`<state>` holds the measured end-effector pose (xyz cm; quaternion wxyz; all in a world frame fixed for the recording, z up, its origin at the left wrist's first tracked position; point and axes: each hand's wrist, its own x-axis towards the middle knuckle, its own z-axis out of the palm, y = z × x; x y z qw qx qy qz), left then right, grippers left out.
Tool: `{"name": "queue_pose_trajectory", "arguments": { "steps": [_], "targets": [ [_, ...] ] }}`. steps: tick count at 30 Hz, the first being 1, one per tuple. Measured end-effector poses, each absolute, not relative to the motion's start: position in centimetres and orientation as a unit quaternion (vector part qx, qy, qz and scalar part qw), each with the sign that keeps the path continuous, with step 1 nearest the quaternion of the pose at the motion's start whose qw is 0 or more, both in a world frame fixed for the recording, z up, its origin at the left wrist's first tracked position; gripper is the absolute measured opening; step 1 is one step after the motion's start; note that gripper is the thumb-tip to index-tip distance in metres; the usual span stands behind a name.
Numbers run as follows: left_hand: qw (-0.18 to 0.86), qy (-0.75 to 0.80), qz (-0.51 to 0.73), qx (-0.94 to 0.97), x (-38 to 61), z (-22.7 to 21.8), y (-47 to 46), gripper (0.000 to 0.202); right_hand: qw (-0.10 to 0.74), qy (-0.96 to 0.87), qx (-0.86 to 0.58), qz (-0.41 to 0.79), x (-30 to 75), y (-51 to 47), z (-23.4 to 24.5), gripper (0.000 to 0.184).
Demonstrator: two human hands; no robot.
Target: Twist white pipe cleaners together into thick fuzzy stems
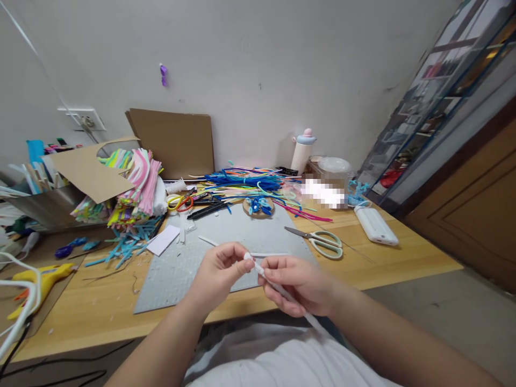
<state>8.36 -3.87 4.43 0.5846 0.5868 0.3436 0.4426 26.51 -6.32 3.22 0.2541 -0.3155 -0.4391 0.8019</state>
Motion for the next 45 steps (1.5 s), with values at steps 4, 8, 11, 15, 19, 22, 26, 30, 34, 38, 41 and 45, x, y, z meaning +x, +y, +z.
{"name": "queue_pose_trajectory", "arguments": {
  "steps": [4,8,11,15,19,22,26,30,34,38,41,45],
  "targets": [
    [0.566,0.422,0.471,0.529,8.8,4.4,-3.8,0.025,0.400,-0.663,-0.480,0.413,25.5,-7.3,3.4,0.017],
    [0.564,0.395,0.492,0.533,8.8,4.6,-3.9,0.020,0.417,-0.673,-0.464,0.396,25.5,-7.5,3.8,0.022],
    [0.564,0.335,0.492,0.573,8.5,4.7,-4.0,0.013,0.369,-0.540,-0.386,0.651,26.0,-7.1,4.2,0.024],
    [0.557,0.270,0.492,0.612,8.3,4.7,-4.2,0.007,0.212,-0.353,-0.205,0.888,26.8,-5.9,3.9,0.024],
    [0.588,0.273,0.479,0.592,8.5,4.6,-4.0,0.013,0.168,-0.331,-0.165,0.914,26.6,-5.5,3.2,0.029],
    [0.592,0.344,0.493,0.536,8.7,4.4,-3.7,0.019,0.312,-0.482,-0.351,0.740,26.0,-6.1,3.2,0.027],
    [0.564,0.411,0.515,0.498,9.0,4.1,-3.4,0.021,0.415,-0.698,-0.476,0.339,25.5,-7.1,3.6,0.016],
    [0.563,0.383,0.519,0.516,8.9,4.1,-3.5,0.014,0.414,-0.686,-0.467,0.374,25.7,-7.3,4.3,0.021],
    [0.551,0.340,0.509,0.568,8.5,4.4,-3.8,0.007,0.341,-0.497,-0.368,0.708,26.5,-6.5,4.6,0.023],
    [0.566,0.306,0.493,0.585,8.3,4.6,-4.1,0.006,0.187,-0.336,-0.177,0.906,27.3,-5.5,3.3,0.026],
    [0.600,0.296,0.476,0.571,8.5,4.5,-4.1,0.013,0.149,-0.318,-0.120,0.928,27.1,-5.3,2.4,0.027],
    [0.599,0.365,0.496,0.512,8.9,4.1,-3.6,0.020,0.316,-0.501,-0.356,0.723,26.1,-6.0,2.9,0.024]
  ]
}}
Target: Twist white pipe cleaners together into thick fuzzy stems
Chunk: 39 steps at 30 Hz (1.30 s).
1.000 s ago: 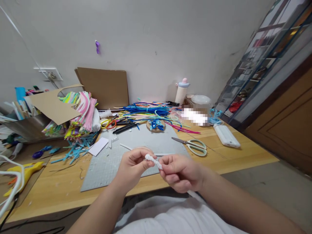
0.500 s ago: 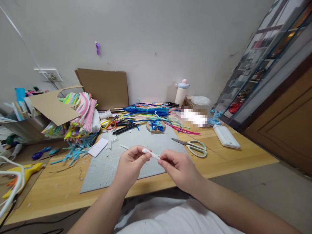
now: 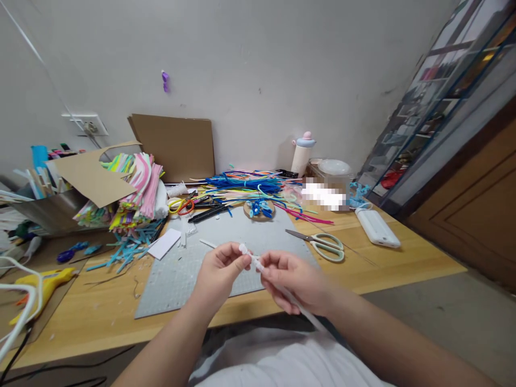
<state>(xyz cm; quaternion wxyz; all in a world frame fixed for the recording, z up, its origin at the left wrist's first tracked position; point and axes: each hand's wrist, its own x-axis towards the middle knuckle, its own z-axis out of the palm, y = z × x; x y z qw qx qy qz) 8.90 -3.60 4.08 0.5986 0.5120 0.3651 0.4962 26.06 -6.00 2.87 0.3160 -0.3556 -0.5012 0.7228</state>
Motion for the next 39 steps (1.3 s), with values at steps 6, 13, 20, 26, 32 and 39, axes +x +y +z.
{"name": "queue_pose_trajectory", "arguments": {
  "steps": [6,13,20,26,32,39],
  "targets": [
    [0.564,0.399,0.529,0.493,9.5,3.9,-3.8,0.018,0.392,-0.765,-0.460,0.223,25.5,-7.1,4.0,0.019],
    [0.455,0.322,0.503,0.660,8.2,4.0,-4.3,0.005,0.322,-0.577,-0.397,0.637,26.4,-6.9,4.8,0.024],
    [0.316,0.299,0.334,0.836,6.8,5.8,-3.1,0.006,0.242,-0.467,-0.369,0.766,27.5,-5.8,5.1,0.025],
    [0.096,0.354,0.118,0.923,7.7,7.5,-2.7,0.014,0.179,-0.560,-0.459,0.666,27.7,-4.3,5.0,0.013],
    [-0.029,0.344,0.034,0.938,9.4,6.2,-2.5,0.021,0.104,-0.588,-0.500,0.628,28.0,-2.8,4.7,0.013],
    [0.040,0.336,0.048,0.940,10.5,2.8,-2.4,0.015,-0.037,-0.598,-0.503,0.622,28.7,-0.5,3.5,0.010]
  ]
}}
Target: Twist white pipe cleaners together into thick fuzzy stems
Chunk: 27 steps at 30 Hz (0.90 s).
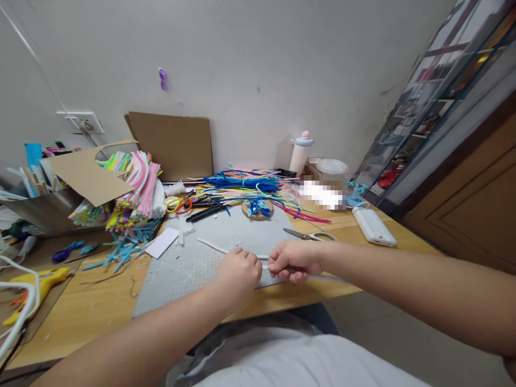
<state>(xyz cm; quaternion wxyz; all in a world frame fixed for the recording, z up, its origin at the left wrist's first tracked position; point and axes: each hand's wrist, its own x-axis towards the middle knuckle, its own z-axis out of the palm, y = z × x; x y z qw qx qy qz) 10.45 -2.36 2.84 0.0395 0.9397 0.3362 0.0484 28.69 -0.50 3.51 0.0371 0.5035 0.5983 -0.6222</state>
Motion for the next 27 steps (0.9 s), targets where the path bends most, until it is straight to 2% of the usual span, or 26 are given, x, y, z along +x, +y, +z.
{"name": "queue_pose_trajectory", "arguments": {
  "steps": [3,6,8,10,12,14,15,16,18,20,22,27],
  "targets": [
    [0.137,0.398,0.117,0.900,10.5,1.3,-1.8,0.015,0.054,0.646,0.533,-0.543,28.2,0.2,4.4,0.013],
    [0.188,0.445,0.163,0.860,10.2,0.3,-1.2,0.018,0.007,0.721,0.554,-0.417,28.0,0.0,7.1,0.009],
    [0.244,0.475,0.196,0.822,9.8,0.0,-1.0,0.021,-0.091,0.815,0.517,-0.245,28.3,-0.8,9.0,0.007],
    [0.317,0.491,0.223,0.780,9.5,-0.2,-1.1,0.025,-0.236,0.864,0.438,-0.077,29.0,-1.8,9.8,0.009],
    [0.380,0.495,0.241,0.743,9.2,-0.3,-1.6,0.028,-0.410,0.819,0.401,-0.016,29.5,-2.7,9.0,0.009],
    [0.456,0.491,0.263,0.694,9.1,-0.2,-2.3,0.027,-0.552,0.711,0.431,-0.065,29.4,-3.2,6.7,0.006],
    [0.512,0.482,0.280,0.653,9.1,-0.1,-2.7,0.026,-0.579,0.665,0.453,-0.133,29.0,-3.3,5.3,0.007],
    [0.576,0.467,0.298,0.601,9.1,0.0,-3.2,0.025,-0.575,0.628,0.467,-0.239,28.4,-3.4,3.8,0.012],
    [0.687,0.426,0.327,0.489,9.2,0.0,-3.9,0.026,-0.512,0.579,0.422,-0.474,26.9,-3.6,1.3,0.025],
    [0.730,0.401,0.343,0.435,9.3,-0.1,-4.4,0.028,-0.454,0.535,0.364,-0.612,25.3,-3.9,-0.3,0.031],
    [0.735,0.396,0.353,0.423,9.4,-0.5,-4.7,0.027,-0.444,0.489,0.333,-0.673,24.1,-4.2,-1.0,0.030],
    [0.758,0.406,0.311,0.405,9.0,-1.7,-5.5,0.028,-0.487,0.349,0.315,-0.736,24.2,-3.3,-0.3,0.028]
  ]
}}
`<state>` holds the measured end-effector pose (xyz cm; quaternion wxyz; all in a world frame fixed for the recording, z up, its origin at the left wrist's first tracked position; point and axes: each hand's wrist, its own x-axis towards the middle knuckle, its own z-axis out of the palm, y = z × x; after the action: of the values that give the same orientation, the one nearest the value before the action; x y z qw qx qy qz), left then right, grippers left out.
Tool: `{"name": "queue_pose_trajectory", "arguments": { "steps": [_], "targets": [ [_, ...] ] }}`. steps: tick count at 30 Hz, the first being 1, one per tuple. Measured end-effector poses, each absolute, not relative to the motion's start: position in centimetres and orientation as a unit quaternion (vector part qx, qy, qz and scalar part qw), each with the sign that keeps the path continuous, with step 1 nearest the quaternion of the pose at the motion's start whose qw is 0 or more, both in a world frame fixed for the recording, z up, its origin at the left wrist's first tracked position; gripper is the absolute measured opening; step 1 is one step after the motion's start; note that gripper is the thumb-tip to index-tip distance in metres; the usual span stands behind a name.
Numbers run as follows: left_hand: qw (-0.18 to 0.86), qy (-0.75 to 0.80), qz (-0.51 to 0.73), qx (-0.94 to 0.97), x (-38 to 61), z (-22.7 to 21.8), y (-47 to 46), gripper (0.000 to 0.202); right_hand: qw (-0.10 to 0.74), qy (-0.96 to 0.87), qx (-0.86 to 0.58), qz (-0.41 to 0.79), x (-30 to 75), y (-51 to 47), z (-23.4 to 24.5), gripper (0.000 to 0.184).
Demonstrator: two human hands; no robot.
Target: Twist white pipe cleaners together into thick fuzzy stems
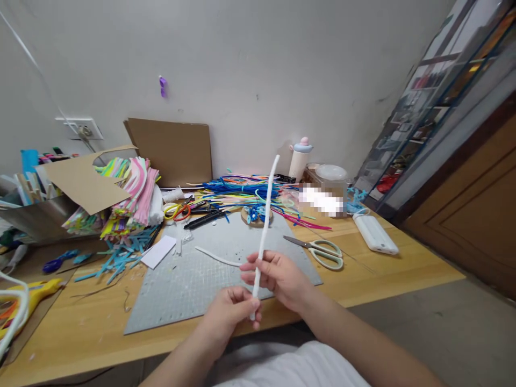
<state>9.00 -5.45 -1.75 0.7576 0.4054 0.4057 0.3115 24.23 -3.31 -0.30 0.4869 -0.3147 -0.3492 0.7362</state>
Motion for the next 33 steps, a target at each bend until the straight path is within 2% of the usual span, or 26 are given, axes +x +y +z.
{"name": "queue_pose_trajectory", "arguments": {
  "steps": [4,14,22,33],
  "targets": [
    [0.762,0.418,0.300,0.392,7.9,-2.1,-6.5,0.028,0.520,-0.331,-0.297,0.729,25.6,-1.2,1.0,0.028],
    [0.789,0.402,0.293,0.360,3.6,-2.2,-7.9,0.028,0.605,-0.322,-0.284,0.670,27.7,3.2,3.3,0.010],
    [0.816,0.385,0.270,0.335,1.7,-2.6,-8.6,0.028,0.689,-0.317,-0.240,0.606,29.7,5.7,4.7,0.014],
    [0.807,0.385,0.288,0.343,0.2,-2.5,-8.3,0.025,0.647,-0.345,-0.264,0.626,29.7,6.3,4.8,0.020]
  ]
}}
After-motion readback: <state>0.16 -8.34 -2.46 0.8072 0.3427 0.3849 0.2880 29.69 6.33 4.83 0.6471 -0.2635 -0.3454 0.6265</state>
